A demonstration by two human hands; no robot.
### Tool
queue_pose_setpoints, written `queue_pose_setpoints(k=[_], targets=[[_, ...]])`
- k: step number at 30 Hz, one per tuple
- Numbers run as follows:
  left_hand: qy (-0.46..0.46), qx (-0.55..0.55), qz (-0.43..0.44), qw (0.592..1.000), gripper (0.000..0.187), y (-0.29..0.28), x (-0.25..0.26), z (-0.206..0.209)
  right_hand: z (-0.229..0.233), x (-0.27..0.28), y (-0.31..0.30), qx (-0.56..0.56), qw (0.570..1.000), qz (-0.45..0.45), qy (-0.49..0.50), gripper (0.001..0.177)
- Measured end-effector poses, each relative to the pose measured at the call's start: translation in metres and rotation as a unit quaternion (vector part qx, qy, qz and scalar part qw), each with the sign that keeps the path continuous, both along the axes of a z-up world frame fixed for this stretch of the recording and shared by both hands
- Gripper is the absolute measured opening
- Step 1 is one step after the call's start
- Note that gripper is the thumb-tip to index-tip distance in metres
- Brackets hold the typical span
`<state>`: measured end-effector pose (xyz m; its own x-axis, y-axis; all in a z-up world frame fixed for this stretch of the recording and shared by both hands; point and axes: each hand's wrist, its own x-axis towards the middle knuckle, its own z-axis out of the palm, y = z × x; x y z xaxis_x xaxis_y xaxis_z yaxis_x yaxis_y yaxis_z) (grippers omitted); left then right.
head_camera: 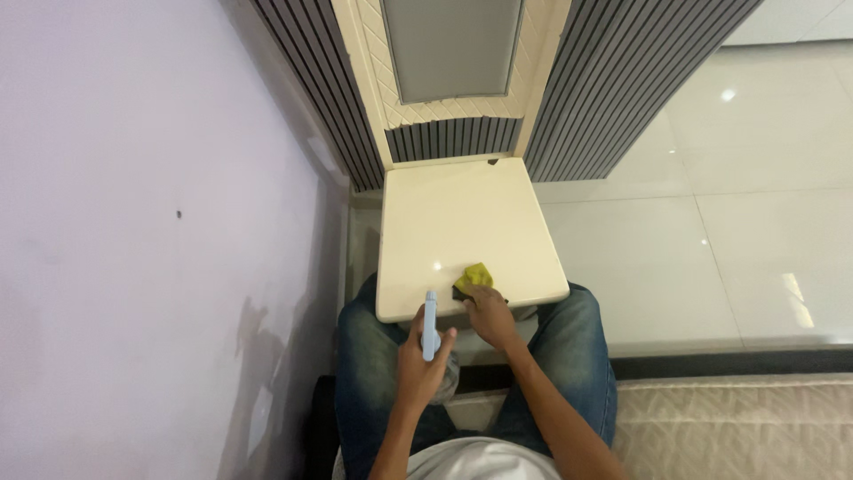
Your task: The person sits on the floor and wipes the seat of a white chair using a yellow cloth and a spray bottle. They repeatedly spray and wipe the surface throughout the clip.
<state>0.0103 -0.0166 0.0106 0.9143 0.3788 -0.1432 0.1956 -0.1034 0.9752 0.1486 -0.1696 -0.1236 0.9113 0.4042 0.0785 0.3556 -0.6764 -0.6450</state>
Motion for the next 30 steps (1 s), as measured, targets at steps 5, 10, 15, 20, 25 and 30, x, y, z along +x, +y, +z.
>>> queue_pose_setpoints(k=[5,10,15,20,25,30], targets=[[0.016,-0.002,-0.027,1.0,0.081,-0.006,0.014,0.006,0.072,-0.036,-0.002,0.085,0.983,-0.005,0.164,0.052],[-0.051,0.036,-0.043,0.997,0.079,-0.016,0.025,0.008,0.127,-0.053,-0.008,0.176,0.949,0.117,0.234,0.079],[-0.059,0.08,-0.037,0.994,0.076,-0.025,0.033,0.004,0.137,-0.061,-0.01,0.156,0.946,0.152,0.239,0.097],[-0.07,0.124,-0.07,0.987,0.076,-0.028,0.041,-0.002,0.123,-0.066,-0.009,0.147,0.955,0.085,0.242,0.092],[-0.027,0.082,-0.082,0.993,0.074,-0.034,0.047,0.01,0.114,-0.071,-0.007,0.218,0.964,0.091,0.118,0.084],[0.021,0.053,-0.113,0.992,0.074,-0.042,0.05,0.022,0.102,-0.075,-0.006,0.172,0.977,0.011,0.126,0.04]])
